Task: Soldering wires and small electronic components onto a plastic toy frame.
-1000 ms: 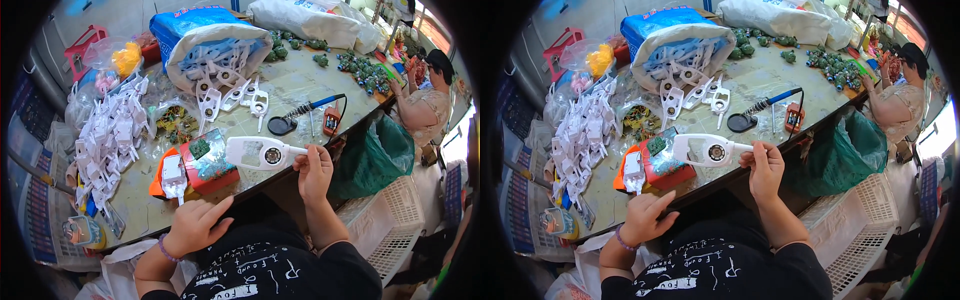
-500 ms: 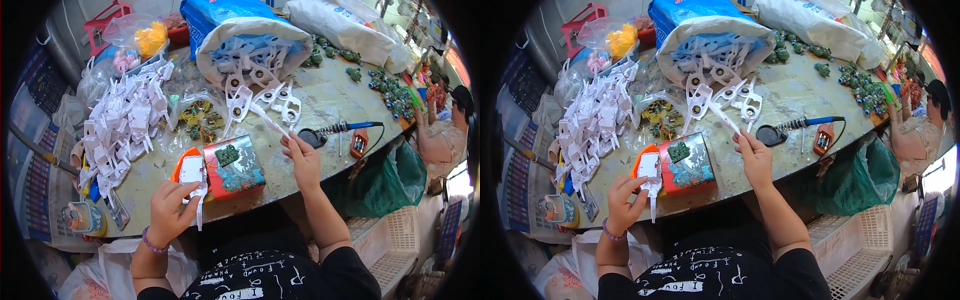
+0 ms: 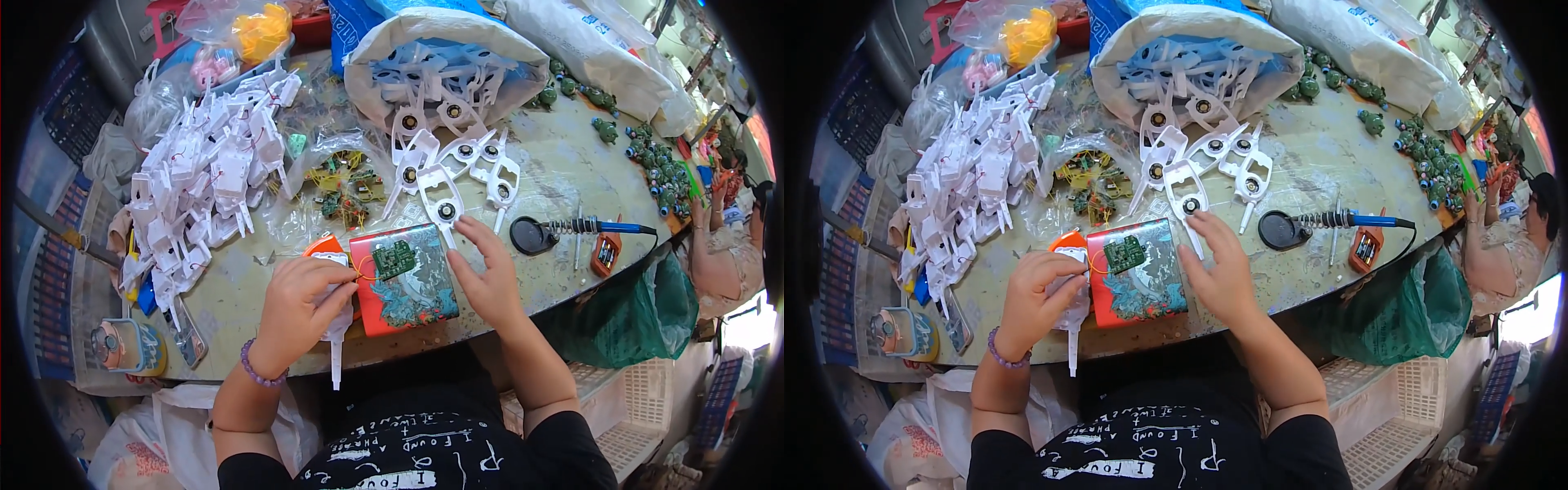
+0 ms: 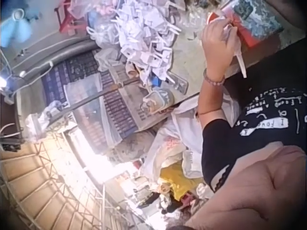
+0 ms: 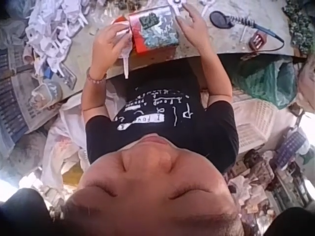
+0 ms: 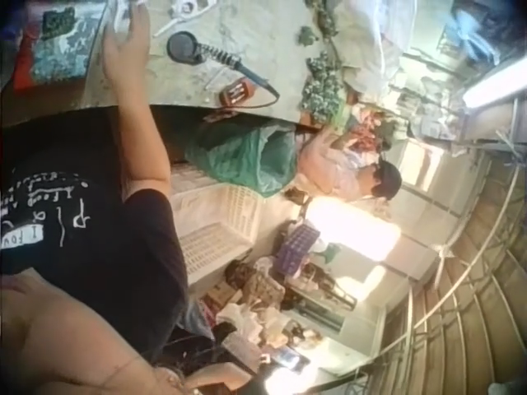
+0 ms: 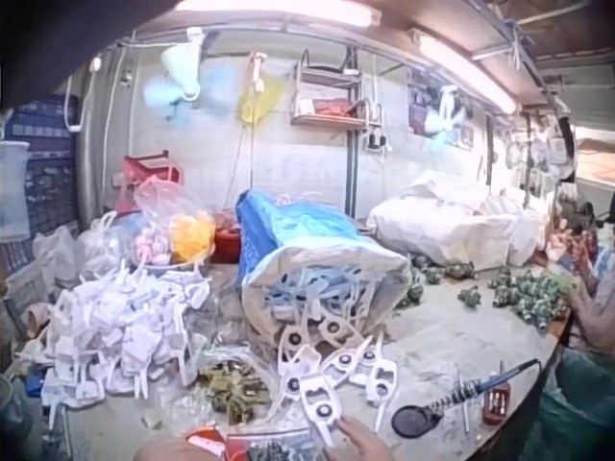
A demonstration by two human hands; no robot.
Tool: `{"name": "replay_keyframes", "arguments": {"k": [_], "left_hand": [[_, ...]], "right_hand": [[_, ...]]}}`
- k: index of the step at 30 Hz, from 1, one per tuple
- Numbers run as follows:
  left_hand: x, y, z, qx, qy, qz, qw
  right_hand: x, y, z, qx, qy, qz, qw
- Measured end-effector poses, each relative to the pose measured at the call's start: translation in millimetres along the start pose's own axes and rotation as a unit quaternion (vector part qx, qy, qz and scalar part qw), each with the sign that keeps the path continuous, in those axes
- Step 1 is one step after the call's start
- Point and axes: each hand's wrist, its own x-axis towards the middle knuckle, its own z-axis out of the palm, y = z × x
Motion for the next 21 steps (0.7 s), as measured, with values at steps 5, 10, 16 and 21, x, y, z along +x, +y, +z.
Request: {"name": "replay_keyframes", "arguments": {"k": [5,10,16,21], "left_hand": [[5,-3,3,-0.028,-0.015,-0.002,1.0],[8,-1,13,-0.032,-0.021,0.006,0.999],[6,-1,18,-0.046,-0.025,-0.023,0.998],[9,1,22,-0.011,-0.003,0.017,1.0]], "right_hand": [[12,-33,3,-0.034,-0.073,-0.122,0.989],[21,-49,13,-0.059,-0.138,-0.136,0.979],[21,-49,14,-0.056,-0.156,-0.129,0.978],[20,-44,20,-0.021,-0.139,-0.127,0.982]]}}
